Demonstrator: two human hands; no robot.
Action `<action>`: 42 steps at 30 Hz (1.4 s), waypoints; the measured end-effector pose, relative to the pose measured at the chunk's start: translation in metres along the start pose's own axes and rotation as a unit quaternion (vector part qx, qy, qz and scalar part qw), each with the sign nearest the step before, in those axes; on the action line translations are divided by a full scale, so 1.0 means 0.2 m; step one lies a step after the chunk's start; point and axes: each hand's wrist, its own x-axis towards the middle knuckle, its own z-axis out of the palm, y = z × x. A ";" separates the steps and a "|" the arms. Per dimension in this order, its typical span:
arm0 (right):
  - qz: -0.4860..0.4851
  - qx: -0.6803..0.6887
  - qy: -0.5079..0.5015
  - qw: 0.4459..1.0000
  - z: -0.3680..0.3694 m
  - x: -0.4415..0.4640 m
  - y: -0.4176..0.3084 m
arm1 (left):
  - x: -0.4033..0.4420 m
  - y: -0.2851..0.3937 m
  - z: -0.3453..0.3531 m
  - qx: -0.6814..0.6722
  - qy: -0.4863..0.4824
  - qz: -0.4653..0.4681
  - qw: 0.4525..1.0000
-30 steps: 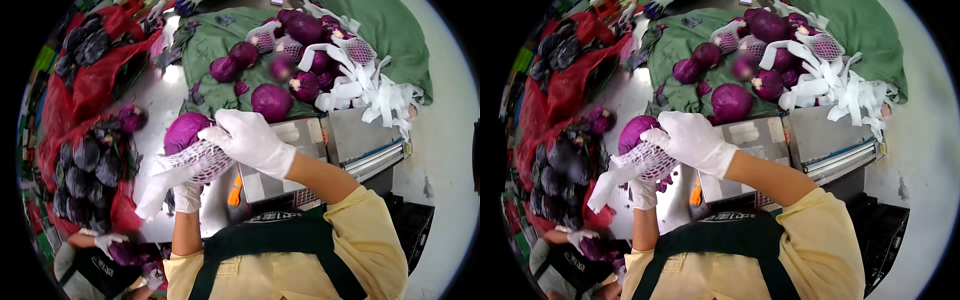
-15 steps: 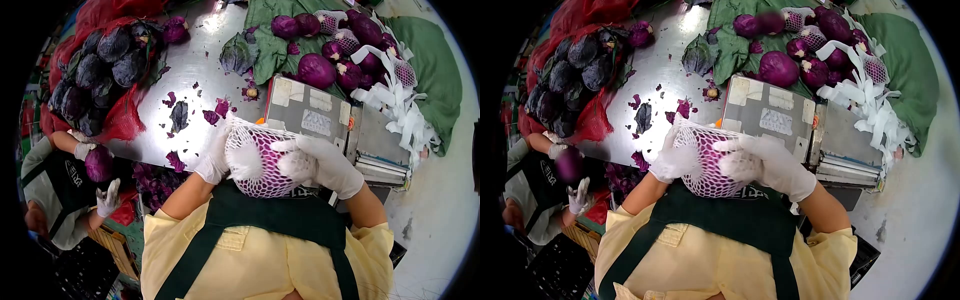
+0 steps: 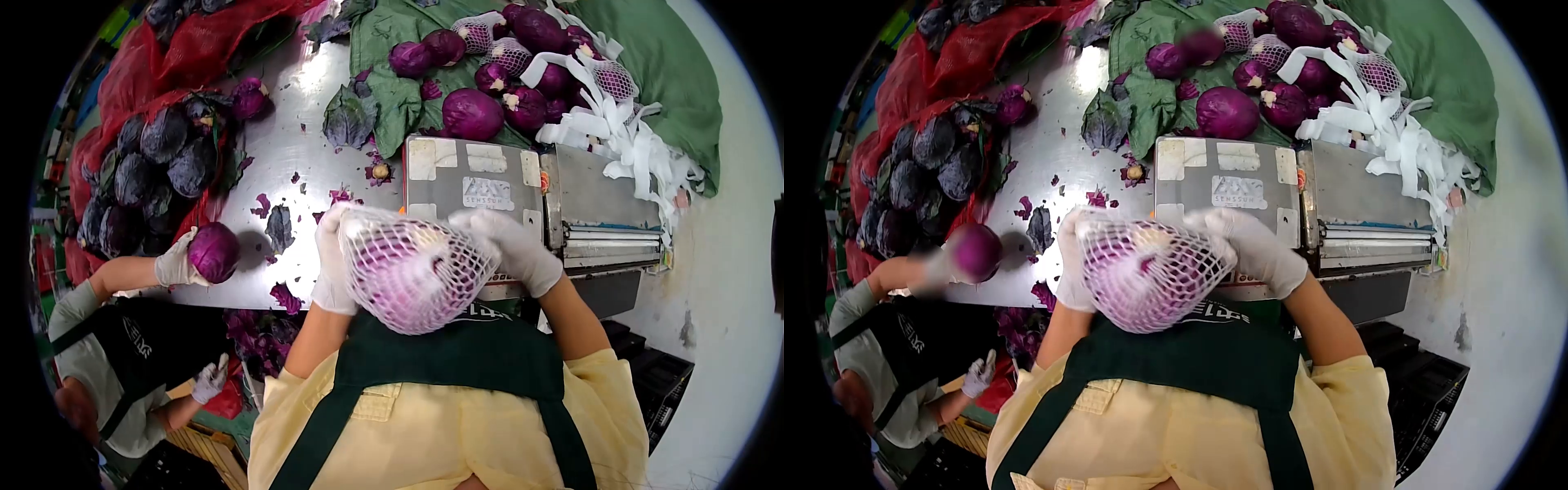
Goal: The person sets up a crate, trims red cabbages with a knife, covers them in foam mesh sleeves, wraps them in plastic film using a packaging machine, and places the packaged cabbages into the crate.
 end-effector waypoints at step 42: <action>-0.202 -0.264 0.649 0.685 -2.58 -0.34 -0.73 | 1.59 -0.14 -0.24 0.711 0.050 0.064 0.698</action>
